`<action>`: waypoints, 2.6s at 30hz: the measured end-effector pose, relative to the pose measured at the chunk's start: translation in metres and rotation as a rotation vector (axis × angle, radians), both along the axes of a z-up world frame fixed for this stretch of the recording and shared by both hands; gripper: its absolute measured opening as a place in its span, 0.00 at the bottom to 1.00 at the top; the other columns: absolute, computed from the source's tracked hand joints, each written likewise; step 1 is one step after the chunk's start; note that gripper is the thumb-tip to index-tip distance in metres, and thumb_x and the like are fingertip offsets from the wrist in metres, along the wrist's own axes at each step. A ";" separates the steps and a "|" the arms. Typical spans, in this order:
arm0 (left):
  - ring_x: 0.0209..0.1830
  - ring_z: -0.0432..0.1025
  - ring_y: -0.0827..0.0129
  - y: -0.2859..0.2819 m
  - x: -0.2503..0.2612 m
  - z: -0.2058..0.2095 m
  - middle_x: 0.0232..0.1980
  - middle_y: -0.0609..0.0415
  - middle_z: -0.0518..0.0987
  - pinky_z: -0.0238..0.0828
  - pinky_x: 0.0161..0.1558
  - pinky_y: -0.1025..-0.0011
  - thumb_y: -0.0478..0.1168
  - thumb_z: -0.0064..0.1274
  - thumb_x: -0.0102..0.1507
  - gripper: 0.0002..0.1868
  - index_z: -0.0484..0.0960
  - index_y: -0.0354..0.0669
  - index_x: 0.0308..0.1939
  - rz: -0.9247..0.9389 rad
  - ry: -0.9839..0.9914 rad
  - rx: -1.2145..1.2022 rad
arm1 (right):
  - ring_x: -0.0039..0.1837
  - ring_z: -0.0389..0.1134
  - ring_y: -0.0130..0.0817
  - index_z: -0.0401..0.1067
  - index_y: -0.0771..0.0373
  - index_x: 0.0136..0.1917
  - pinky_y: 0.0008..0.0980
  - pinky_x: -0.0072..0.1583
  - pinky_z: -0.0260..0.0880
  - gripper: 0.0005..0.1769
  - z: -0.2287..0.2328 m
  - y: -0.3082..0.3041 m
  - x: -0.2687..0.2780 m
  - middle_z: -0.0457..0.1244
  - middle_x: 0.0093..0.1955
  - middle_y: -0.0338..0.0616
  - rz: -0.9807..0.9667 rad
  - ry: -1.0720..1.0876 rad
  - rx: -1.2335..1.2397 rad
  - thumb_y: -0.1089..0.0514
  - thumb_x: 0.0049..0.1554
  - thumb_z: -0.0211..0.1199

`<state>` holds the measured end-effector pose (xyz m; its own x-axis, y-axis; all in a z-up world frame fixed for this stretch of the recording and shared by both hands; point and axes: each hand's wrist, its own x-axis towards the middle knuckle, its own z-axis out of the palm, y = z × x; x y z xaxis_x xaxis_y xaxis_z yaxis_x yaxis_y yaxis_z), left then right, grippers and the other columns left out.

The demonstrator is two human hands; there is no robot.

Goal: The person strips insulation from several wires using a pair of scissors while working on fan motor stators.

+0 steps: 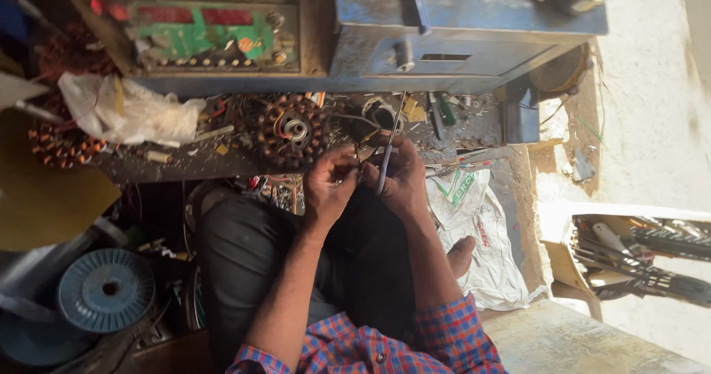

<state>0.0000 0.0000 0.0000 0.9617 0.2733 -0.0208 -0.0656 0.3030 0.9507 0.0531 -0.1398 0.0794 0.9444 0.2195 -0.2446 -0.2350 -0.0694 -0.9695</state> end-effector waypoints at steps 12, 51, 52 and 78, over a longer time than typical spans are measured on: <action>0.33 0.75 0.77 -0.001 -0.004 0.039 0.41 0.56 0.82 0.74 0.38 0.76 0.25 0.56 0.61 0.23 0.73 0.43 0.59 0.067 -0.046 0.354 | 0.49 0.70 0.27 0.62 0.66 0.66 0.26 0.51 0.71 0.36 0.004 -0.008 -0.009 0.69 0.46 0.42 0.085 -0.169 -0.106 0.51 0.54 0.76; 0.38 0.74 0.79 0.000 -0.006 0.026 0.44 0.56 0.80 0.74 0.43 0.79 0.25 0.56 0.63 0.23 0.73 0.41 0.60 -0.060 -0.059 0.001 | 0.49 0.70 0.24 0.66 0.63 0.64 0.23 0.51 0.72 0.33 0.003 -0.013 -0.005 0.68 0.47 0.41 0.060 -0.098 0.006 0.52 0.53 0.78; 0.38 0.74 0.79 0.000 -0.006 0.026 0.44 0.56 0.80 0.74 0.43 0.79 0.25 0.56 0.63 0.23 0.73 0.41 0.60 -0.062 -0.058 0.001 | 0.49 0.70 0.24 0.66 0.63 0.64 0.23 0.51 0.72 0.33 0.002 -0.013 -0.004 0.68 0.47 0.41 0.058 -0.097 0.005 0.52 0.53 0.78; 0.39 0.72 0.79 -0.006 -0.014 0.022 0.42 0.57 0.78 0.71 0.44 0.80 0.27 0.55 0.64 0.19 0.73 0.38 0.59 0.022 -0.017 -0.175 | 0.46 0.70 0.27 0.67 0.67 0.60 0.26 0.47 0.74 0.30 -0.002 -0.014 0.002 0.67 0.45 0.42 -0.157 -0.140 0.076 0.56 0.52 0.78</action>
<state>-0.0143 -0.0063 0.0221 0.9561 0.2880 -0.0534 -0.0898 0.4618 0.8824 0.0548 -0.1538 0.0773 0.9921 0.0801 -0.0968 -0.0996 0.0317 -0.9945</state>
